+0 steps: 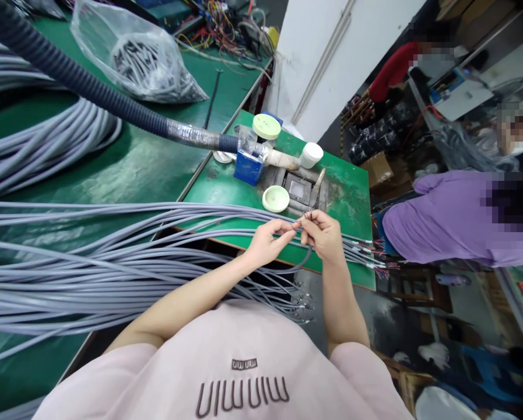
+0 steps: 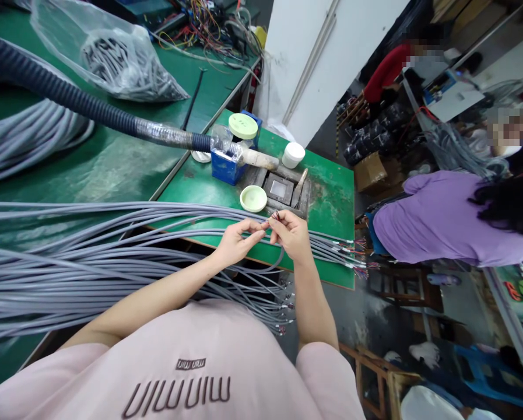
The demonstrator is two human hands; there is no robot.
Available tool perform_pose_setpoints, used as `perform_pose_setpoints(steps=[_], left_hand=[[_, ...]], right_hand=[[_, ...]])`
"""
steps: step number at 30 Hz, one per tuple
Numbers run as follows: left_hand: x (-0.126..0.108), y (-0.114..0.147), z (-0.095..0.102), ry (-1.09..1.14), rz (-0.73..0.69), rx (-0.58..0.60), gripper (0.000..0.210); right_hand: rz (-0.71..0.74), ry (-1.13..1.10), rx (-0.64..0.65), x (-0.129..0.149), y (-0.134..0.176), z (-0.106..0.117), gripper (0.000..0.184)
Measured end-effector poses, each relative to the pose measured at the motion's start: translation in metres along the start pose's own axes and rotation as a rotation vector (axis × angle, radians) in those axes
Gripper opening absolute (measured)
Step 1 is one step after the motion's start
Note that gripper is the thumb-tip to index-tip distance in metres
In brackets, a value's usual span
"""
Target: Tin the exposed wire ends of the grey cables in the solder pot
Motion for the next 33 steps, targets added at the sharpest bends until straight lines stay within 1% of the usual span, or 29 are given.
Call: perform_pose_setpoints(steps=[2, 3, 7, 9, 10, 12, 15, 17, 19, 26, 33], left_hand=[[0.003, 0.003, 0.0, -0.017, 0.026, 0.022, 0.017], [0.004, 0.004, 0.002, -0.046, 0.015, 0.017, 0.016], [0.015, 0.007, 0.024, -0.28, -0.141, -0.082, 0.016], [0.025, 0.007, 0.036, -0.406, -0.185, -0.142, 0.017], [0.03, 0.007, 0.041, -0.458, -0.195, -0.167, 0.017], [0.038, 0.008, 0.046, -0.554, -0.235, -0.169, 0.018], [0.043, 0.009, 0.046, -0.641, -0.306, -0.154, 0.017], [0.043, 0.009, 0.045, -0.655, -0.322, -0.156, 0.017], [0.041, 0.009, 0.045, -0.661, -0.325, -0.152, 0.016], [0.041, 0.009, 0.047, -0.688, -0.33, -0.144, 0.018], [0.042, 0.009, 0.046, -0.697, -0.337, -0.141, 0.016]], right_hand=[[0.02, 0.052, -0.046, -0.004, -0.007, 0.007, 0.019], [0.026, 0.088, -0.059, -0.006, -0.012, 0.012, 0.019], [0.009, 0.268, -0.083, -0.023, -0.046, 0.041, 0.015], [-0.023, 0.394, -0.075, -0.034, -0.065, 0.053, 0.012], [-0.042, 0.474, -0.057, -0.039, -0.075, 0.057, 0.011], [-0.071, 0.675, 0.008, -0.049, -0.092, 0.06, 0.01], [-0.096, 1.032, 0.16, -0.063, -0.112, 0.057, 0.011], [-0.116, 1.173, 0.237, -0.071, -0.121, 0.053, 0.013], [-0.132, 1.221, 0.275, -0.077, -0.127, 0.05, 0.014], [-0.144, 1.282, 0.361, -0.09, -0.137, 0.042, 0.019], [-0.165, 1.317, 0.408, -0.094, -0.14, 0.039, 0.021]])
Point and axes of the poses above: each hand's wrist, its own y-axis away from the middle knuckle, its own z-axis out of the back of the hand, x = y × z, the point moved 1 cm from there along -y, towards the middle knuckle, and after that the axes turned 15 degrees about z, right-handed, at the moved point
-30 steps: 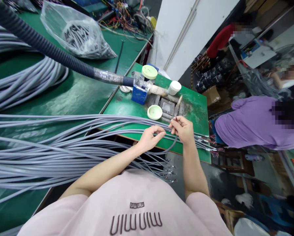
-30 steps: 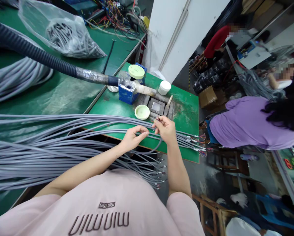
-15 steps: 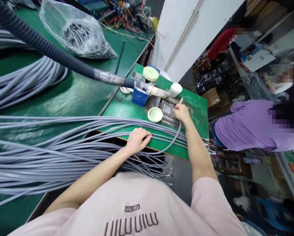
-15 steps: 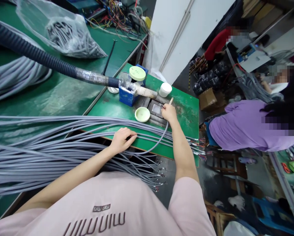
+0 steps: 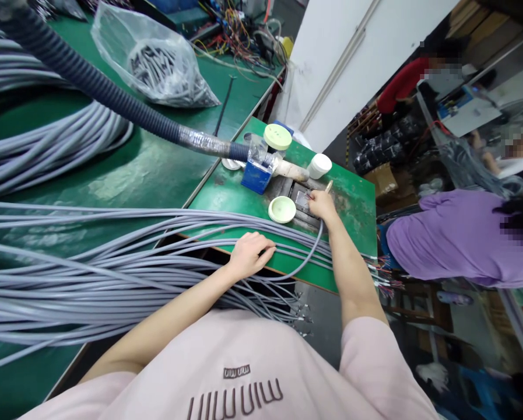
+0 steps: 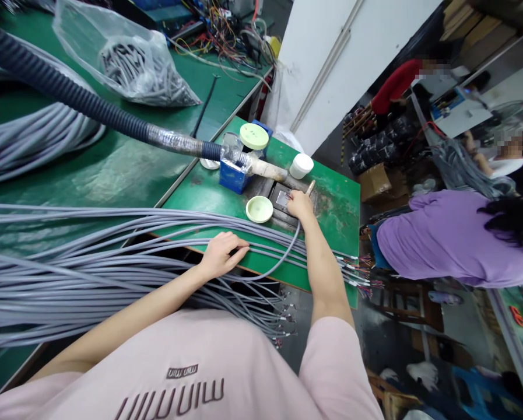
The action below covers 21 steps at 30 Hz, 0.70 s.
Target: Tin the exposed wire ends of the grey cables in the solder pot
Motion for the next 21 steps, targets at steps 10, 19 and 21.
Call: perform_pose_setpoints(steps=[10, 19, 21], left_hand=[[0.0013, 0.0003, 0.0, 0.005, 0.004, 0.009, 0.017], [0.0008, -0.0002, 0.0007, 0.015, -0.016, -0.009, 0.016], [0.0007, -0.0003, 0.0008, 0.014, -0.013, -0.007, 0.017]], right_hand=[[0.001, 0.01, 0.008, -0.0009, 0.0035, 0.0025, 0.022], [-0.026, 0.007, 0.008, -0.0003, 0.0074, 0.0048, 0.023], [-0.019, 0.004, 0.012, 0.0015, 0.0055, 0.0038, 0.022]])
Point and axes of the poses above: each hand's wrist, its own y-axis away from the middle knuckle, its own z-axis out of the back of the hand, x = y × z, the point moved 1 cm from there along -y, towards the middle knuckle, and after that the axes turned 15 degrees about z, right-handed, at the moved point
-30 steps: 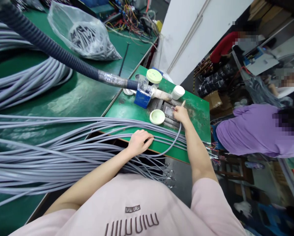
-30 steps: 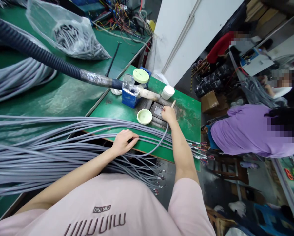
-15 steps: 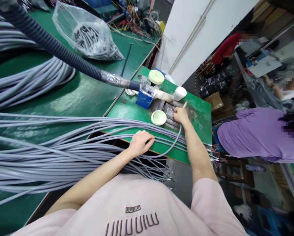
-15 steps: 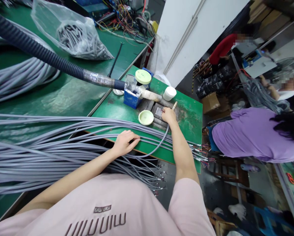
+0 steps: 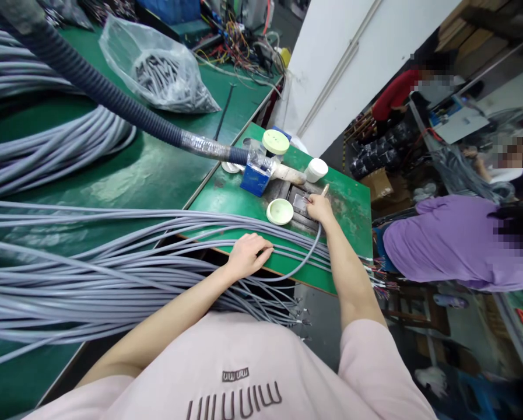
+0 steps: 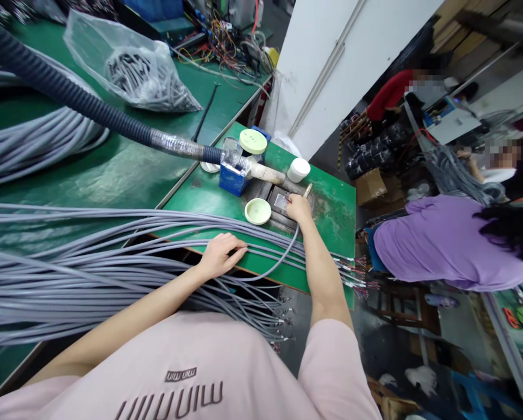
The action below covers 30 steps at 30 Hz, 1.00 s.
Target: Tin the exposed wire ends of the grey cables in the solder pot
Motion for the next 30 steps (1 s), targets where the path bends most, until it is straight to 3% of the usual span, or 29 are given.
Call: perform_pose_setpoints(steps=[13, 16, 21, 25, 30], left_hand=[[0.001, 0.0, 0.0, -0.013, 0.042, 0.039, 0.019], [0.0, 0.0, 0.0, -0.01, 0.037, 0.037, 0.02], [0.0, 0.0, 0.001, 0.001, 0.028, 0.025, 0.018], [-0.001, 0.0, 0.001, 0.012, 0.038, 0.019, 0.018], [-0.003, 0.0, 0.001, 0.014, 0.054, 0.026, 0.019]], right_hand=[[0.035, -0.156, -0.054, 0.006, 0.003, 0.009, 0.017], [0.047, -0.376, -0.107, 0.011, 0.027, 0.02, 0.026], [0.102, -1.106, -0.199, 0.028, 0.088, 0.036, 0.048], [0.17, -1.289, -0.229, 0.044, 0.129, 0.04, 0.058], [0.214, -1.37, -0.214, 0.058, 0.159, 0.04, 0.058]])
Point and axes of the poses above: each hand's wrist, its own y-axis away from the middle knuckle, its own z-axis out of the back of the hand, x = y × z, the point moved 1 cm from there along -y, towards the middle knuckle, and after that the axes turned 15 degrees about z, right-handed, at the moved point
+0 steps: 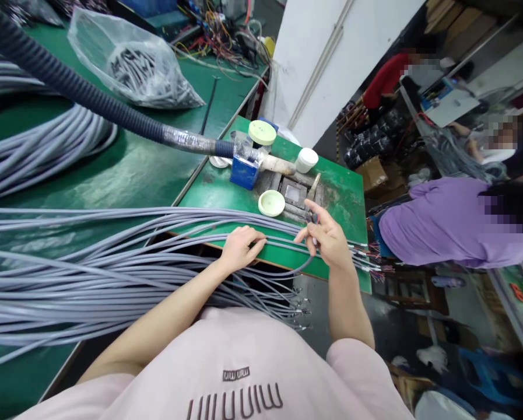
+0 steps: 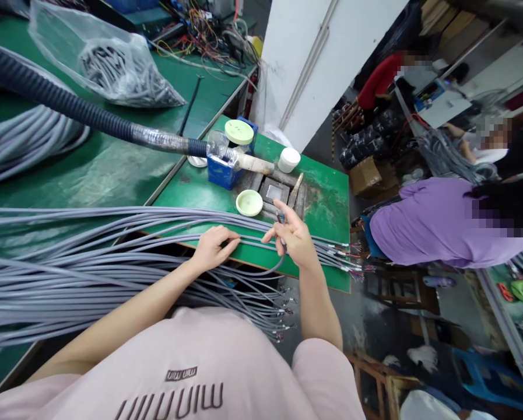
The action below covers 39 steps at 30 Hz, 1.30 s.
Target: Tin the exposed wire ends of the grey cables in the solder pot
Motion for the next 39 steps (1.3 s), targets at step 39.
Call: perform_pose_setpoints(steps=[39], left_hand=[[0.005, 0.0, -0.004, 0.005, 0.017, -0.002, 0.017]], right_hand=[[-0.129, -0.404, 0.089, 0.001, 0.048, -0.023, 0.067]])
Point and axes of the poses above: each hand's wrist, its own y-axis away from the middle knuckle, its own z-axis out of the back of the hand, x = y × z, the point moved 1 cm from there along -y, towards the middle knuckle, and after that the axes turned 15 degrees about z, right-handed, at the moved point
